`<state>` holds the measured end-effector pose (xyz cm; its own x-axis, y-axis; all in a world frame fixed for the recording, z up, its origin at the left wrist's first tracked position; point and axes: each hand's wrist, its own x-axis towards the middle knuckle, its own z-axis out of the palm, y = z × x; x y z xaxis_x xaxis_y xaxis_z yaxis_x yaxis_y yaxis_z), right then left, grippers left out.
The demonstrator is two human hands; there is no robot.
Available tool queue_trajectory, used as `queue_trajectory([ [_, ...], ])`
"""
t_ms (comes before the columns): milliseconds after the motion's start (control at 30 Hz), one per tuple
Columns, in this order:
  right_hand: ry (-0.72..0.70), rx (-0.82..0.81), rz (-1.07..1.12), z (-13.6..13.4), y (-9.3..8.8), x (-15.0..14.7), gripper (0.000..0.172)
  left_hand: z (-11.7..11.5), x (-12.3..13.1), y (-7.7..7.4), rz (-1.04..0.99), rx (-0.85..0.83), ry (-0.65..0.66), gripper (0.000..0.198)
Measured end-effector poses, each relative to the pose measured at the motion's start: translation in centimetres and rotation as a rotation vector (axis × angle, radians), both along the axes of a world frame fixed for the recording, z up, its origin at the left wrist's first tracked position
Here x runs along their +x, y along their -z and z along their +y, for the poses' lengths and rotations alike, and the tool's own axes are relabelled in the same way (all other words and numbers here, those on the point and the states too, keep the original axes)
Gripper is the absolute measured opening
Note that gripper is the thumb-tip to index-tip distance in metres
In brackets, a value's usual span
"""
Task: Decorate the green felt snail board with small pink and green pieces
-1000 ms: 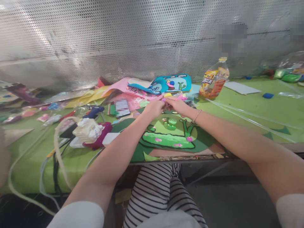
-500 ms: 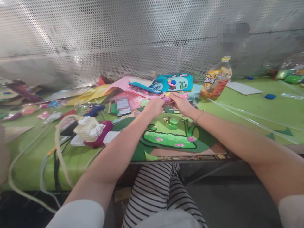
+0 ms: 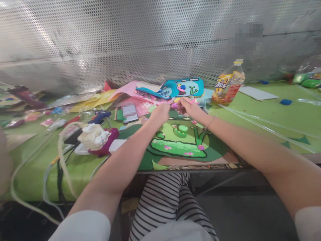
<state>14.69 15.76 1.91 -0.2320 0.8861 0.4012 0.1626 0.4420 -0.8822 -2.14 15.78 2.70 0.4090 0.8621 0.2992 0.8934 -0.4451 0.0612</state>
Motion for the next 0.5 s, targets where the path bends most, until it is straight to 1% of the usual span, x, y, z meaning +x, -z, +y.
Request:
queue_trajectory([
  [133,-0.019,0.023,0.008,-0.4,-0.3,-0.3,0.043,-0.6,0.4,-0.6,-0.076,-0.079,-0.009,0.031],
  [200,-0.036,0.045,-0.001,-0.6,-0.4,-0.4,0.039,-0.8,0.6,-1.2,-0.184,-0.071,-0.018,0.028],
  [233,-0.044,0.049,0.004,-0.6,-0.4,-0.4,0.037,-0.8,0.8,-1.5,-0.311,-0.069,-0.015,0.025],
  [333,-0.054,0.001,0.076,-0.6,-0.2,-0.4,0.032,-0.9,0.9,-3.3,-0.825,-0.094,0.021,0.021],
  [400,-0.077,-0.041,0.132,-0.6,-0.3,-0.4,0.030,-1.3,0.8,-5.2,-1.101,-0.091,0.037,0.024],
  [433,-0.088,-0.035,0.153,-0.7,-0.6,-0.5,0.029,-1.9,0.6,-6.3,-1.328,-0.090,0.058,0.024],
  [467,-0.096,-0.006,0.171,-0.9,-1.2,-0.6,0.028,-2.7,0.3,-7.5,-1.579,-0.079,0.115,0.023],
  [500,-0.095,0.049,0.193,-1.3,-2.1,-0.7,0.026,-3.8,-0.2,-8.8,-1.793,-0.060,0.206,0.022],
])
